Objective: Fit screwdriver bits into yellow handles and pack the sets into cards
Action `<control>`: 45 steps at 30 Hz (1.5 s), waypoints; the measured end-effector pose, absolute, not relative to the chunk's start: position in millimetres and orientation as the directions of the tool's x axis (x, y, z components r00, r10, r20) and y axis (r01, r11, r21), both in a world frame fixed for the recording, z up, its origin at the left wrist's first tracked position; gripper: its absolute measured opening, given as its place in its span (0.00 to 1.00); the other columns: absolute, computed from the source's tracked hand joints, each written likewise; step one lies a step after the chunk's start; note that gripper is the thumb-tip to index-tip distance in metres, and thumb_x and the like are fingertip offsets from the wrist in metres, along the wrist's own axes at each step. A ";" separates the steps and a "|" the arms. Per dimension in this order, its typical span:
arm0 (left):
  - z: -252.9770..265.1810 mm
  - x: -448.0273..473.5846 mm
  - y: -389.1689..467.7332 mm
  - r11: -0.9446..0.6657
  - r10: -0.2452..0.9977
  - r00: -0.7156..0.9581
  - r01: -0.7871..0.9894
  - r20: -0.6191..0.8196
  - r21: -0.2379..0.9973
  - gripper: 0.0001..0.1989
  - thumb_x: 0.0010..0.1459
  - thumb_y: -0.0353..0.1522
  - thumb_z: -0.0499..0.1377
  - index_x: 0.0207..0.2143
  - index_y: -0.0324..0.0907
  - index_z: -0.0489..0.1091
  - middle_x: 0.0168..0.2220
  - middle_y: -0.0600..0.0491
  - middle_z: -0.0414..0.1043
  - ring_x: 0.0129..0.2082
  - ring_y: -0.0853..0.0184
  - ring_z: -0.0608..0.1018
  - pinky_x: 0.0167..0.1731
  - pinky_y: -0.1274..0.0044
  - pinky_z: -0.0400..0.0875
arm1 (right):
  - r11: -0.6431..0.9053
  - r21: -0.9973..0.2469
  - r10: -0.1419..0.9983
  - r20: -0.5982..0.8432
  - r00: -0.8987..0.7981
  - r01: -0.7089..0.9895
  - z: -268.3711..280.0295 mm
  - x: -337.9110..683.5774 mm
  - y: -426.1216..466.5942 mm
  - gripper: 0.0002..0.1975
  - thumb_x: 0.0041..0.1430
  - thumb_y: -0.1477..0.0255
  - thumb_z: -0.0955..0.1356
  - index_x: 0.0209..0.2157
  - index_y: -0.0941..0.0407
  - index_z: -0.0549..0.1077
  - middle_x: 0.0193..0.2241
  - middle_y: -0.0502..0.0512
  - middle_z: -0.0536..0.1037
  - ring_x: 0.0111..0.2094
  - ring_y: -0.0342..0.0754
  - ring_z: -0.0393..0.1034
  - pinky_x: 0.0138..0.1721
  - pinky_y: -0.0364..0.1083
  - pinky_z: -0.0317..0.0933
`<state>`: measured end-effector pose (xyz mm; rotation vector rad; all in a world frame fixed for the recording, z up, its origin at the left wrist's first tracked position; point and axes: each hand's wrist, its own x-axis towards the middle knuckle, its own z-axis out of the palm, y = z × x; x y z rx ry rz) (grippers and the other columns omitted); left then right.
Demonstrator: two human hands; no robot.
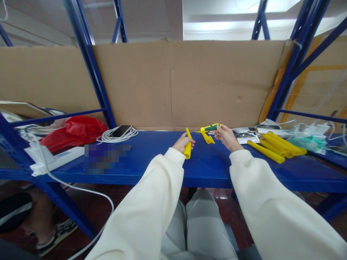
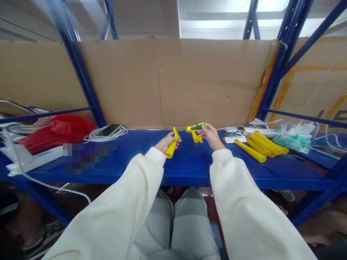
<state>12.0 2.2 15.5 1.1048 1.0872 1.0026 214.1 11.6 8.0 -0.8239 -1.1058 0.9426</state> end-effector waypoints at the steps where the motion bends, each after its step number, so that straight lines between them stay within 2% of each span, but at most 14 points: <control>1: 15.1 12.1 2.3 0.165 0.971 0.185 -0.071 -0.150 0.984 0.38 0.54 0.16 0.52 0.65 0.44 0.49 0.26 0.56 0.68 0.17 0.74 0.67 0.18 0.83 0.62 | 0.390 -0.901 0.915 0.356 0.190 -0.188 7.5 214.5 12.3 0.18 0.47 0.59 0.76 0.29 0.55 0.68 0.16 0.45 0.73 0.16 0.37 0.63 0.16 0.36 0.56; 5: 13.1 12.6 3.0 0.149 0.971 0.196 -0.056 -0.135 0.987 0.40 0.52 0.16 0.54 0.65 0.45 0.49 0.27 0.56 0.68 0.17 0.74 0.67 0.19 0.82 0.64 | 0.408 -0.903 0.893 0.363 0.265 -0.138 5.6 217.1 15.5 0.23 0.43 0.54 0.76 0.25 0.56 0.66 0.15 0.46 0.72 0.14 0.36 0.61 0.14 0.36 0.54; 9: 11.5 12.7 3.7 0.137 0.973 0.194 -0.050 -0.125 0.989 0.41 0.51 0.16 0.55 0.65 0.46 0.49 0.27 0.56 0.69 0.17 0.74 0.68 0.19 0.83 0.64 | 0.401 -0.910 0.887 0.357 0.293 -0.108 5.2 218.5 17.3 0.24 0.43 0.53 0.76 0.24 0.56 0.64 0.15 0.46 0.72 0.13 0.36 0.61 0.13 0.35 0.54; 18: 10.7 12.9 4.8 0.121 0.975 0.194 -0.046 -0.110 0.992 0.41 0.50 0.17 0.56 0.65 0.46 0.51 0.30 0.54 0.72 0.17 0.74 0.69 0.20 0.81 0.65 | 0.363 -0.930 0.883 0.320 0.344 -0.066 9.0 214.6 12.3 0.22 0.51 0.55 0.73 0.23 0.55 0.61 0.14 0.46 0.71 0.13 0.36 0.61 0.13 0.35 0.54; 26: 12.4 13.5 1.7 0.116 0.974 0.202 -0.048 -0.104 0.992 0.40 0.51 0.16 0.54 0.65 0.44 0.51 0.27 0.55 0.69 0.16 0.74 0.67 0.17 0.82 0.62 | 0.268 -0.961 0.892 0.221 0.393 -0.068 14.9 209.3 4.7 0.18 0.61 0.61 0.68 0.25 0.55 0.60 0.15 0.49 0.74 0.12 0.37 0.64 0.13 0.35 0.54; 34: 14.9 13.6 -0.1 0.144 0.968 0.212 -0.028 -0.135 0.989 0.41 0.50 0.15 0.54 0.65 0.46 0.51 0.33 0.51 0.73 0.17 0.74 0.68 0.18 0.82 0.63 | 0.235 -0.968 0.904 0.184 0.386 -0.087 16.4 207.7 1.2 0.16 0.62 0.61 0.67 0.27 0.54 0.60 0.18 0.50 0.76 0.13 0.40 0.67 0.13 0.36 0.57; 39: 16.5 14.0 -2.8 0.156 0.966 0.212 -0.028 -0.146 0.987 0.41 0.51 0.16 0.54 0.65 0.46 0.51 0.31 0.53 0.72 0.17 0.74 0.68 0.16 0.83 0.63 | 0.230 -0.969 0.913 0.182 0.366 -0.093 15.8 208.4 0.6 0.17 0.60 0.57 0.68 0.29 0.54 0.61 0.19 0.51 0.77 0.14 0.40 0.69 0.13 0.36 0.60; 45: 13.4 13.7 0.9 0.140 0.975 0.188 -0.088 -0.122 0.986 0.41 0.51 0.15 0.53 0.66 0.47 0.50 0.29 0.55 0.69 0.17 0.75 0.67 0.16 0.83 0.62 | 0.210 -0.970 0.911 0.151 0.383 -0.119 18.0 207.0 0.3 0.14 0.63 0.62 0.67 0.29 0.55 0.61 0.18 0.50 0.76 0.13 0.40 0.68 0.13 0.35 0.59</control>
